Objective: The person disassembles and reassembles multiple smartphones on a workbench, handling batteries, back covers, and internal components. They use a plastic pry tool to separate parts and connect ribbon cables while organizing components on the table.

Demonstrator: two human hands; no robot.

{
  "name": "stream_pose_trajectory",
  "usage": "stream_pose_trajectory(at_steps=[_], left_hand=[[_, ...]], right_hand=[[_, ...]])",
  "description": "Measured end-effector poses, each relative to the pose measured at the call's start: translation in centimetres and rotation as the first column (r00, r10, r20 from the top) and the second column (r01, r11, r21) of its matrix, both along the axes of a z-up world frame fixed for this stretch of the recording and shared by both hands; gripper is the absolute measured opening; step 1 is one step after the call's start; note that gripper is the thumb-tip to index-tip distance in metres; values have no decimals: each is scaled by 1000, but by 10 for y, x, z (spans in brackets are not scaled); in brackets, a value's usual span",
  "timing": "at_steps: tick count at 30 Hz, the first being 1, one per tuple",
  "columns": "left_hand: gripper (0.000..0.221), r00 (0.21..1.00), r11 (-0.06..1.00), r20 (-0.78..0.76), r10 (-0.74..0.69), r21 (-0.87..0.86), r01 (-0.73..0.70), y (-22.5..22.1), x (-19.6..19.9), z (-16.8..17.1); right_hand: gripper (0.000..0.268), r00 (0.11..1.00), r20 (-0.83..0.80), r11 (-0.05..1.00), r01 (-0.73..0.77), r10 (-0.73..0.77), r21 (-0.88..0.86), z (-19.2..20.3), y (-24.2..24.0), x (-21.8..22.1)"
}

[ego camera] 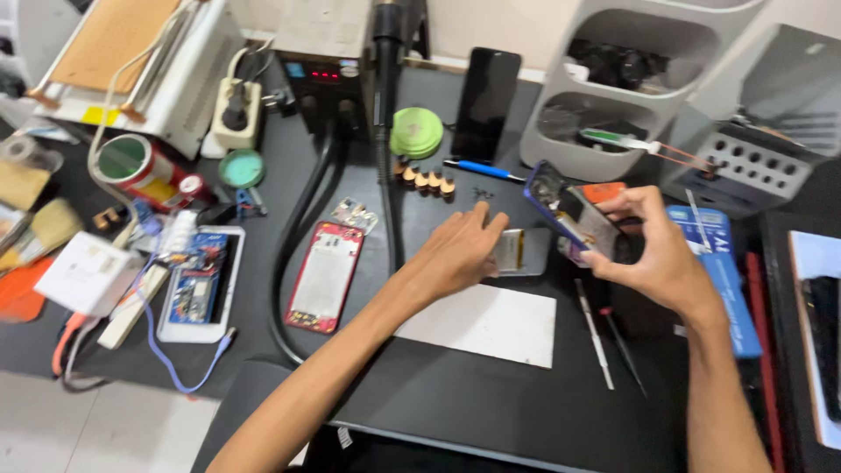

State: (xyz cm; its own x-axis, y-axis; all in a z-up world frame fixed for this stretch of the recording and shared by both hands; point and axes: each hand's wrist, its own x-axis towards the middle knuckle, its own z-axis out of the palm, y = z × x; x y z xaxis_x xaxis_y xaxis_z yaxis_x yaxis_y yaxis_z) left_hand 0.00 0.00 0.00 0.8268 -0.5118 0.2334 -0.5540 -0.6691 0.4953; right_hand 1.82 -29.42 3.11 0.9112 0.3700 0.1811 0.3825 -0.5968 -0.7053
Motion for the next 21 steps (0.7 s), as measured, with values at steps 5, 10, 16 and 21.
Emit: stream_pose_trajectory(at_steps=[5, 10, 16, 21], left_hand=[[64, 979, 989, -199, 51, -128, -78, 54, -44, 50], [67, 958, 924, -59, 280, -256, -285, 125, -61, 36], [66, 774, 763, -258, 579, -164, -625, 165, -76, -5], [67, 749, 749, -261, 610, -121, -652, 165, -77, -31]], right_hand=[[71, 1000, -12, 998, -27, 27, -48, -5, 24, 5], [69, 989, -68, 968, -142, 131, -206, -15, 69, 1], [65, 985, -58, 898, -174, 165, -404, -32, 108, -2], [64, 979, 25, 929, -184, 203, -321, -40, 112, -8]])
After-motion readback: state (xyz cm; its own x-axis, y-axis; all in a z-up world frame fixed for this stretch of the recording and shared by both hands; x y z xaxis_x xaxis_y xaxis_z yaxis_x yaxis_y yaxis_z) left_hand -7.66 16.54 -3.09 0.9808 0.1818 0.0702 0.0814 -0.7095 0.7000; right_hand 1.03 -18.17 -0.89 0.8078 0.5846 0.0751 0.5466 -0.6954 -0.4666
